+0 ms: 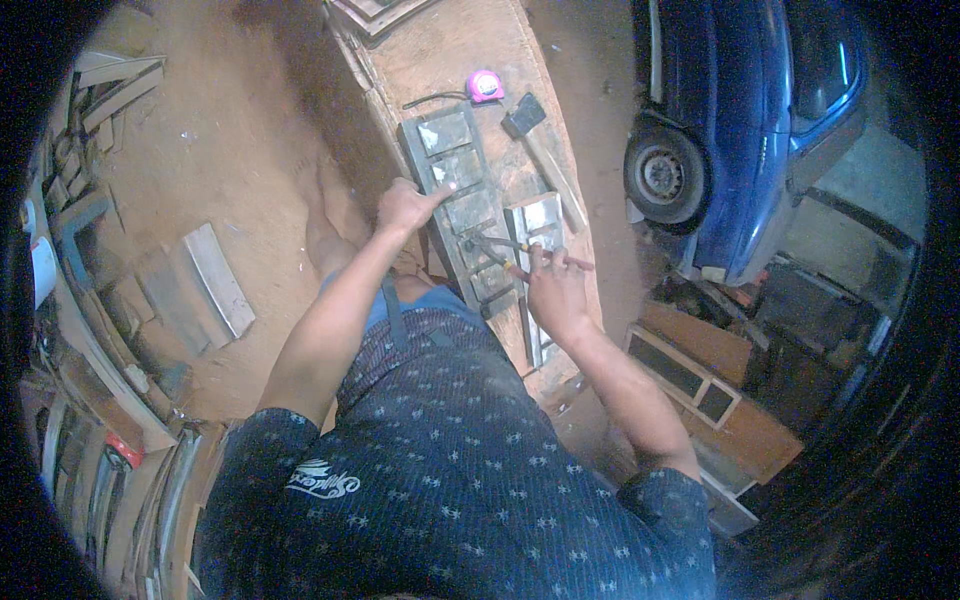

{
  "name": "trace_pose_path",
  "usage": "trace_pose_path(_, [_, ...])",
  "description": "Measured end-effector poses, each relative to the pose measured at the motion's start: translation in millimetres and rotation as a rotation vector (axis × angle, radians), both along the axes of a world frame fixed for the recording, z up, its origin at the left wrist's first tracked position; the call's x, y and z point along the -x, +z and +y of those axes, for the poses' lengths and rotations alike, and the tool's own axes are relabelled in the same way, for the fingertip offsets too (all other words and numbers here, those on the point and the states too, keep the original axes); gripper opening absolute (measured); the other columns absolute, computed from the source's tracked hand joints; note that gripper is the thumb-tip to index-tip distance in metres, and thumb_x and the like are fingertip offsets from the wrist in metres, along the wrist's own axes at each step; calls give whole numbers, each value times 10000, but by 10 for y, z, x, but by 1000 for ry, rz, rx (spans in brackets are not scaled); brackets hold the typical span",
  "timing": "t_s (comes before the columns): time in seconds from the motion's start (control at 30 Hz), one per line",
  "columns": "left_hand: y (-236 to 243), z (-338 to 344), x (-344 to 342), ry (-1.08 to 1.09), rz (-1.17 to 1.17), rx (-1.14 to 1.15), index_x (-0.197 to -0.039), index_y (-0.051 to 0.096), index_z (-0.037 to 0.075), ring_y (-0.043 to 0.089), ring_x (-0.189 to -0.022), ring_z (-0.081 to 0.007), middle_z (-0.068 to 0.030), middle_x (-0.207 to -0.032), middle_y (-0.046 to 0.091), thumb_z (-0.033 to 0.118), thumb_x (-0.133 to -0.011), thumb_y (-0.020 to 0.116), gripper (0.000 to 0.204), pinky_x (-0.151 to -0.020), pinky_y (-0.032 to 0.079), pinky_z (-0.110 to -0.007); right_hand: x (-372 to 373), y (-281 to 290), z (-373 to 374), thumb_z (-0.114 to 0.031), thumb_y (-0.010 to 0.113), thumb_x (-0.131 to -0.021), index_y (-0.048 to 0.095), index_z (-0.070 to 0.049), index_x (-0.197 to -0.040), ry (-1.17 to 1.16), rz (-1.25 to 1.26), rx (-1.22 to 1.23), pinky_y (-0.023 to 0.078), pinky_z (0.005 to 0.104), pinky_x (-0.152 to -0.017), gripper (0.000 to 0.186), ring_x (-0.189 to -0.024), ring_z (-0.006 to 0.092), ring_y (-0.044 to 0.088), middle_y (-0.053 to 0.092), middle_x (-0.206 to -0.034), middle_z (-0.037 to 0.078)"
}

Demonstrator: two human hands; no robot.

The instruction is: The person repairs a wooden frame by removing nails with pliers and a hammer, then reassembling the frame with a hammer. They also measure a piece of wood and use a hand plane to smooth its surface.

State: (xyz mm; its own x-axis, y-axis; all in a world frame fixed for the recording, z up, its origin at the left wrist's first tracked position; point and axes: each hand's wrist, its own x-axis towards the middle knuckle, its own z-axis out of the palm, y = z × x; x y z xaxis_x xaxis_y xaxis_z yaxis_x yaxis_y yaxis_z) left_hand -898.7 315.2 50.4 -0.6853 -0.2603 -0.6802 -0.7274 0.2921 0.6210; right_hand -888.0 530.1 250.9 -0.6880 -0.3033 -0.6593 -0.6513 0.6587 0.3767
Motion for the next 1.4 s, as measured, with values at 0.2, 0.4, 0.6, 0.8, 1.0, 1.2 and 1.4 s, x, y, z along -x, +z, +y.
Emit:
trace_pose_path(0.2, [73,-114,5,-18,113,-73,-979,738,-32,715,-930,-384,-268,-964,722,646,-651,814,758,-840,560,-443,302,-71,-715,-332,458,-1027,479,5,-1404,197,-75,-389,577,518,-811,506,-1030,448,656,582,-1141,303])
trace_pose_path(0.4, [-60,-97,23,-14,118,-79,-979,754,-1,723,-927,-365,-253,-974,727,619,-645,824,707,-831,567,-439,526,-243,-1304,-272,543,-983,687,-7,-1225,201,-165,-644,534,526,-861,387,-1148,444,611,593,-1294,267])
trace_pose_path(0.6, [-104,-103,6,12,85,-118,-1003,745,4,722,-925,-359,-239,-986,730,597,-625,844,711,-845,562,-443,848,-295,-1802,-196,636,-915,720,-88,-1209,268,-488,-798,462,567,-949,324,-1198,373,593,667,-1288,131])
trace_pose_path(0.8, [-126,-91,-7,39,116,-141,-1072,696,-20,712,-964,-362,-237,-1032,722,609,-615,852,793,-859,554,-438,811,-316,-1245,-190,606,-927,750,-46,-1089,57,-478,-460,593,471,-801,260,-994,326,729,739,-1095,161])
trace_pose_path(1.0, [-307,-9,-16,87,176,-123,-1077,678,-50,702,-984,-383,-252,-1044,714,619,-613,855,833,-879,547,-443,334,-4,-849,-174,583,-918,720,16,-991,-112,-260,-157,587,467,-728,245,-871,349,734,730,-924,213])
trace_pose_path(1.2, [-148,-80,34,-2,103,-128,-1085,676,-50,698,-991,-391,-251,-1054,712,637,-613,846,851,-891,543,-452,-4,-51,-385,-252,536,-989,609,-35,-1185,-217,-89,12,570,497,-690,302,-824,407,705,657,-935,248])
trace_pose_path(1.4, [-126,-83,31,11,75,-84,-1072,681,-36,691,-1022,-390,-253,-1075,708,635,-622,845,824,-895,542,-455,-177,-47,-318,-197,667,-860,568,-80,-1247,-243,-22,47,564,469,-708,416,-805,384,693,662,-956,219])
